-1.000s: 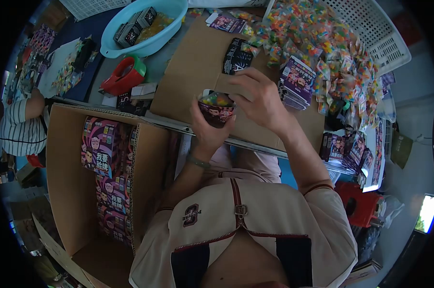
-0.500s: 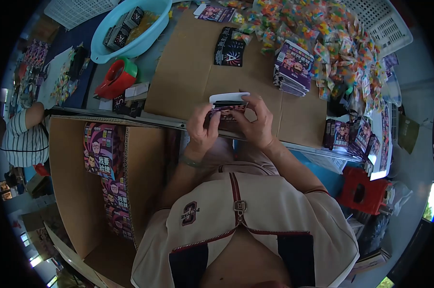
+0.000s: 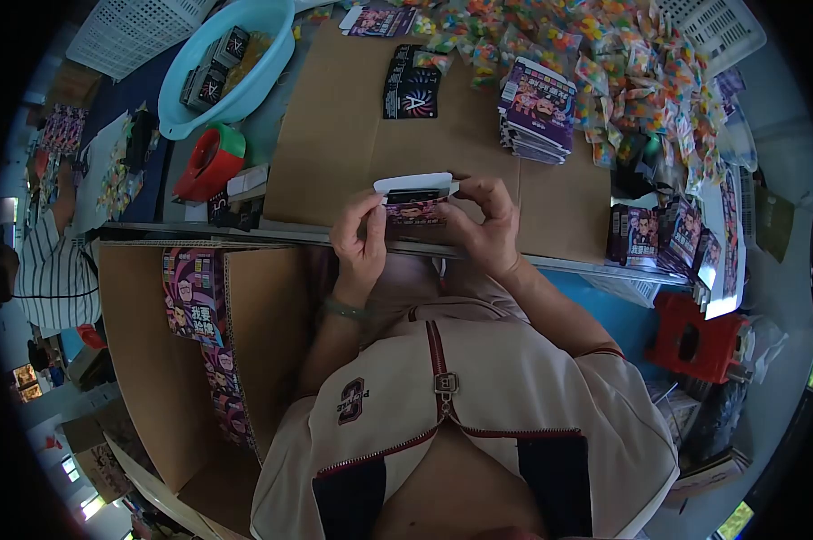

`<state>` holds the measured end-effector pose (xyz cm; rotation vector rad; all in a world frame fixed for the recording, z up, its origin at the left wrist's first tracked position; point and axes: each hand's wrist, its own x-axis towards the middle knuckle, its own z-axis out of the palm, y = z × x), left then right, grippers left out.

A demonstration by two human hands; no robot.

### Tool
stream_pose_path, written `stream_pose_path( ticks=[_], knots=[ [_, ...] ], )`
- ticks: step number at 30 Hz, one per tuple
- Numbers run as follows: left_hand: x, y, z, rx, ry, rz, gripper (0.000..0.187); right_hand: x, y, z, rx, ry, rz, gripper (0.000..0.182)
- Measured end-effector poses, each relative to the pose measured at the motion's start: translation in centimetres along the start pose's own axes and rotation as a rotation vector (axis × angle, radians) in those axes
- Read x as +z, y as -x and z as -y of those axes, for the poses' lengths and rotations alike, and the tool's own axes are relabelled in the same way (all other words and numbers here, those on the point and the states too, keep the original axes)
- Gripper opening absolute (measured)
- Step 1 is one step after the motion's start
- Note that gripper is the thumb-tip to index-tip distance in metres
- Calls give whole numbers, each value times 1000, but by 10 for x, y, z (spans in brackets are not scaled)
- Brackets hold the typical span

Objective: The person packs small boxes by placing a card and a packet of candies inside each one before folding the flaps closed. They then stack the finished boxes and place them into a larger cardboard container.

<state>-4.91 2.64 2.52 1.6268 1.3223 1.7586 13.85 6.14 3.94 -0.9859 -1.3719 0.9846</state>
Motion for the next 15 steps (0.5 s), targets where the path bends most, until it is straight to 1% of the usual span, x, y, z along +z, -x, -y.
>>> stream_pose_path(
  ticks=[1, 2, 4, 5, 7, 8, 10, 14, 15],
  knots=[
    [0, 2, 0, -4, 1, -1, 12, 2, 3, -1, -64, 66, 3, 33],
    [-1, 3, 0, -8, 0, 2, 12, 3, 4, 0, -59, 65, 1, 33],
    [-1, 1, -2, -18, 20, 6, 11, 5, 0, 9, -170, 211, 27, 25],
    [-3, 1, -2, -18, 20, 10, 11, 4, 0, 9, -169, 211, 24, 25],
    [-6, 1, -3, -48, 65, 59, 11, 0, -2, 10, -326, 314, 195, 20],
    [-7, 0, -3, -51, 63, 59, 11, -4, -6, 13, -324, 313, 195, 20],
    [-8, -9, -9, 71, -62, 95, 12, -12, -16, 21, -518, 442, 323, 21],
    [-13, -22, -21, 56, -107, 142, 11, -16, -14, 23, -445, 376, 318, 20],
    [-10, -22, -23, -117, 120, 93, 11, -16, -13, 31, -333, 384, 318, 21]
  ],
)
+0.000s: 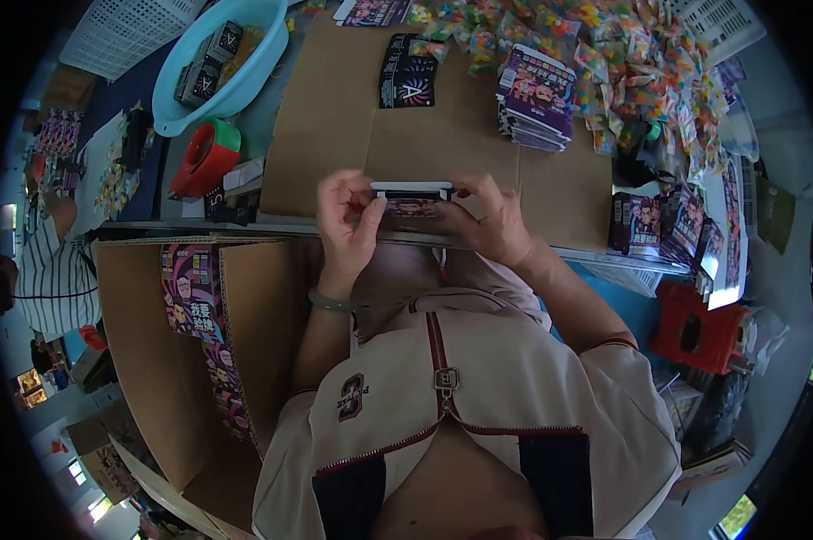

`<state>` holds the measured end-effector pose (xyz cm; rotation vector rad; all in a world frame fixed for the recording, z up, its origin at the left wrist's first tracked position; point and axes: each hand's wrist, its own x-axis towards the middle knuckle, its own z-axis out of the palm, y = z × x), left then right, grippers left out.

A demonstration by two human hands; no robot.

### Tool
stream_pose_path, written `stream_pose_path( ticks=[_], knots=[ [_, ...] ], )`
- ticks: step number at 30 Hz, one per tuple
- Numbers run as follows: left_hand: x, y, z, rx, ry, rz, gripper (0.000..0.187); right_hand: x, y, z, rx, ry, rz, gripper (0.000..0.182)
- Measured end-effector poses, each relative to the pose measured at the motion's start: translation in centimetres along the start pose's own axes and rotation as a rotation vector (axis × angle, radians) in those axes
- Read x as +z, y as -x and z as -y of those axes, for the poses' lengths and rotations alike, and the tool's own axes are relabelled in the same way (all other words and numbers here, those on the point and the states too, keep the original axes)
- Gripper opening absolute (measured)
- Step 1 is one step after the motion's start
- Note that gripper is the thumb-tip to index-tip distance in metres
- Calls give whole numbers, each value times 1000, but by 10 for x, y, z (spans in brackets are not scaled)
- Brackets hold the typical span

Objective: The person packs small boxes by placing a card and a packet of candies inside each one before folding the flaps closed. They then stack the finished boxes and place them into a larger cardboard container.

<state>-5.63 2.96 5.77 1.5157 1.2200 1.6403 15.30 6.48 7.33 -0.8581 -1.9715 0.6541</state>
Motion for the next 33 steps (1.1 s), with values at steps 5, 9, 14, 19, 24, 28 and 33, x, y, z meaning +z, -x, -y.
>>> stream_pose_path(
  ticks=[5, 9, 14, 19, 24, 28, 33],
  knots=[
    [-17, -6, 9, -6, 7, 208, 16, -8, -3, -3, -155, 60, 75, 24],
    [-14, -14, -11, -37, 12, 241, 19, -12, -9, 7, -251, 90, 94, 24],
    [-9, -18, -9, 51, -147, 240, 23, -12, -19, 14, -62, 110, 167, 20],
    [-13, -21, 0, 136, -196, 284, 29, -12, -19, 9, 10, -63, 150, 17],
    [-9, -10, 3, 43, -34, 209, 26, -12, -5, 12, -150, 131, 103, 25],
    [0, 1, 2, 107, -251, 104, 25, -17, -2, 24, -209, 483, 144, 43],
    [56, 1, 3, 45, -116, -1, 18, 3, 11, 33, 142, 443, 15, 59]
  ],
)
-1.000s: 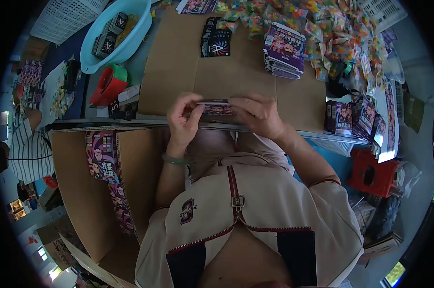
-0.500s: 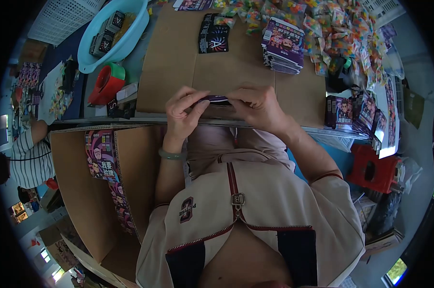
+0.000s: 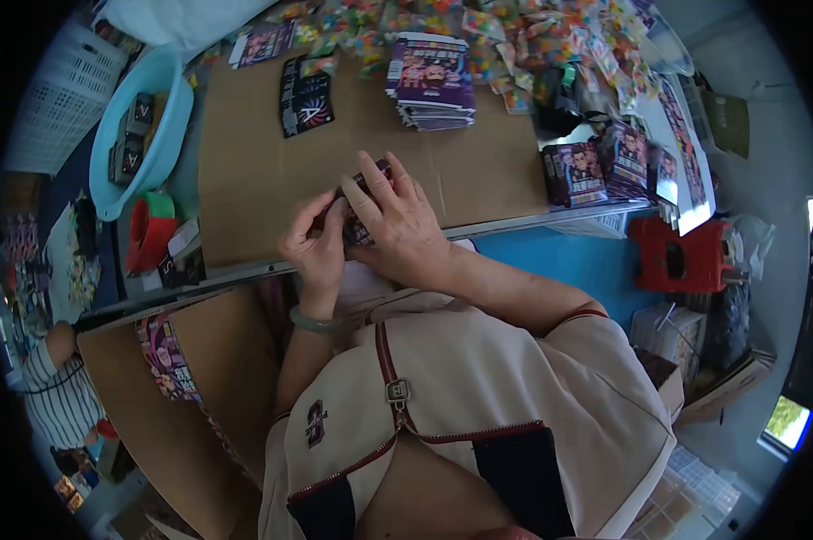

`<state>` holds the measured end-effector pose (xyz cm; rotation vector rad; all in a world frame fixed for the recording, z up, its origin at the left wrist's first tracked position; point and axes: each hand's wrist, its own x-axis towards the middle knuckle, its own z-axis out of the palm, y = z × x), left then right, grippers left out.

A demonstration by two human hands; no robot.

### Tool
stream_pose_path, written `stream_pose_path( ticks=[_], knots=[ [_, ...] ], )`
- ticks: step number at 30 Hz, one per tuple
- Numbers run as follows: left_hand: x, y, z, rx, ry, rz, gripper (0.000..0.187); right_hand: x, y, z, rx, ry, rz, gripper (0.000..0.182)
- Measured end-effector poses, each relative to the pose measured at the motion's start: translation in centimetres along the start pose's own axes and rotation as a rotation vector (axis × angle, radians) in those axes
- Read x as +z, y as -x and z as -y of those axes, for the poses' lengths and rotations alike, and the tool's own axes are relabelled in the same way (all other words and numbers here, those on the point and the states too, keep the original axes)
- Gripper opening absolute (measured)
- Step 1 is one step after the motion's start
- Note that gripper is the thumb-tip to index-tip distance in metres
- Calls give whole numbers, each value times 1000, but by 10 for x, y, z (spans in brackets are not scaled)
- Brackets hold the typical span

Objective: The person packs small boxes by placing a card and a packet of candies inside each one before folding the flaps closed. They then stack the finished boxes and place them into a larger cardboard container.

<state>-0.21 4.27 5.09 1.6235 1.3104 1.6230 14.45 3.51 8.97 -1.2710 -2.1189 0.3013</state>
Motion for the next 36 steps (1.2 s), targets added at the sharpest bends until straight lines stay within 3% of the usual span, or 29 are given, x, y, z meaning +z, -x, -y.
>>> stream_pose_path(
  ticks=[2, 3, 5, 7, 9, 13, 16, 18, 19, 22, 24, 25, 27, 29, 31, 33, 36],
  knots=[
    [29, 1, -16, -294, 300, 12, 14, -8, 2, -12, 29, 76, -106, 63],
    [42, 0, -20, -307, 395, 71, 12, -19, 4, -25, 31, 78, -122, 59],
    [56, -4, -29, -315, 303, 250, 13, -55, 10, -45, 77, 105, -149, 51],
    [66, -2, -34, -371, 426, 295, 14, -96, 16, -76, 188, 311, -125, 52],
    [71, -2, -30, -234, 363, 394, 14, -123, 33, -118, 362, 481, -139, 52],
    [66, 0, -6, -311, 318, 420, 14, -127, 63, -179, 476, 589, -75, 54],
    [62, -17, -2, -374, 303, 355, 17, -118, 57, -176, 578, 715, -3, 57],
    [67, -47, 0, -425, 186, 244, 21, -120, 39, -162, 509, 642, -20, 56],
    [74, -64, 8, -417, 218, 229, 32, -120, 28, -156, 451, 576, -26, 55],
    [108, -116, 34, -483, 167, 190, 43, -93, -16, -161, 290, 235, -65, 57],
    [131, -139, 72, -458, 135, 275, 55, -70, -45, -161, 222, 214, -137, 58],
    [136, -144, 71, -446, 150, 279, 40, -58, -58, -166, 214, 179, -173, 57],
    [134, -147, 68, -250, -106, 338, 35, -44, -78, -172, 203, 145, -227, 58],
    [132, -145, 65, -136, -214, 278, 32, -42, -90, -179, 155, 182, -201, 59],
    [127, -139, 49, 121, -480, 156, 31, -46, -100, -172, 114, 212, -160, 59],
    [125, -133, 45, 197, -473, 121, 28, -60, -110, -162, 212, 208, 1, 58],
    [128, -124, 53, 322, -383, 96, 25, -39, -113, -171, 176, 90, -66, 58]
  ],
)
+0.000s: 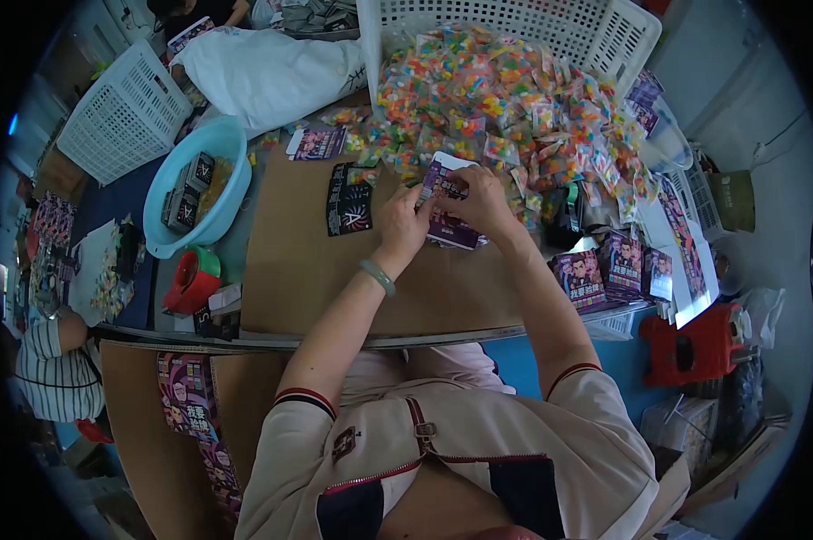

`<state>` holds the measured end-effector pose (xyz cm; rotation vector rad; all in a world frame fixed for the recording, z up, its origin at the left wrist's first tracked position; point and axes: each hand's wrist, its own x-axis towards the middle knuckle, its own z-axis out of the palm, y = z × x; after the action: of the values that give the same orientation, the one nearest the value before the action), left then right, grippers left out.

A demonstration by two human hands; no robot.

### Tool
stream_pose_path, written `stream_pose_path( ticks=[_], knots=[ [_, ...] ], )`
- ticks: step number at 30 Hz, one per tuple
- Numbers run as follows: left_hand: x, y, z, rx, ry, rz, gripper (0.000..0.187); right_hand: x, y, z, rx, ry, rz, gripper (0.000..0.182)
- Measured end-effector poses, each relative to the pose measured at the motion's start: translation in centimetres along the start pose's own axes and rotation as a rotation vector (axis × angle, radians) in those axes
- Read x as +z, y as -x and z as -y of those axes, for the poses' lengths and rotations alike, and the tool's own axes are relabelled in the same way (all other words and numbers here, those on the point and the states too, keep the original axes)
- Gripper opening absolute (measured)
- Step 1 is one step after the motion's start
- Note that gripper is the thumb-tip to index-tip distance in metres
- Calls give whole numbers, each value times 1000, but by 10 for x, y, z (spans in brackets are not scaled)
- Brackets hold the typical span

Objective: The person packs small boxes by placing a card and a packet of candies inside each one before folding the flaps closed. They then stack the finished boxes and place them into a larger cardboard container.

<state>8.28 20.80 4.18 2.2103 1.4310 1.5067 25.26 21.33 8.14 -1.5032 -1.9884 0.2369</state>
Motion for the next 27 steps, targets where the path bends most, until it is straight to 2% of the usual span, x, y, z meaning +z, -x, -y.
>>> stream_pose_path(
  ticks=[2, 4, 5, 7, 10, 13, 14, 15, 16, 17, 18, 19, 20, 22, 23, 25, 27],
  knots=[
    [7, 4, 1, -97, 121, -17, 23, 4, 1, 1, 29, -38, -19, 59],
    [8, 5, -4, -147, 147, 8, 25, 2, -3, 1, 194, 56, -4, 62],
    [7, 7, -5, -197, 170, 40, 26, 1, -5, 0, 197, 57, -3, 62],
    [12, 11, -1, -205, 177, 44, 29, -8, -12, 9, 210, 262, 116, 65],
    [17, 13, 3, -215, 207, 27, 34, -8, -20, 5, 142, 354, 85, 66],
    [13, 14, -6, -274, 237, 31, 36, -21, -34, 8, 171, 243, 206, 62],
    [10, 12, -10, -325, 242, 54, 36, -26, -36, 11, 166, 246, 203, 62],
    [11, 11, -8, -324, 243, 49, 36, -31, -36, 14, 168, 146, 178, 54],
    [11, 10, -6, -202, 252, 2, 36, -35, -35, 17, 172, 47, 153, 47],
    [12, 10, -5, -81, 260, -43, 37, -40, -34, 21, 171, 49, 153, 47],
    [8, 7, -7, -81, 261, -45, 37, -44, -34, 25, 182, -45, 138, 37],
    [0, 2, -14, 89, 80, -112, 40, -46, -33, 28, 190, -139, 123, 28],
    [-7, -4, -20, 258, -103, -177, 43, -46, -31, 31, 187, -137, 122, 28],
    [-19, -3, -37, 184, 6, -181, 45, -38, -18, 43, -104, -123, -195, 17],
    [-26, 1, -45, 108, 114, -181, 47, -35, -9, 53, -101, -129, -189, 17],
    [-50, 7, -56, 45, 150, -177, 45, -33, 8, 84, -236, -172, -360, 12],
    [-68, 22, -51, -66, 226, -175, 37, -23, 23, 95, -241, -232, -370, 13]
  ],
)
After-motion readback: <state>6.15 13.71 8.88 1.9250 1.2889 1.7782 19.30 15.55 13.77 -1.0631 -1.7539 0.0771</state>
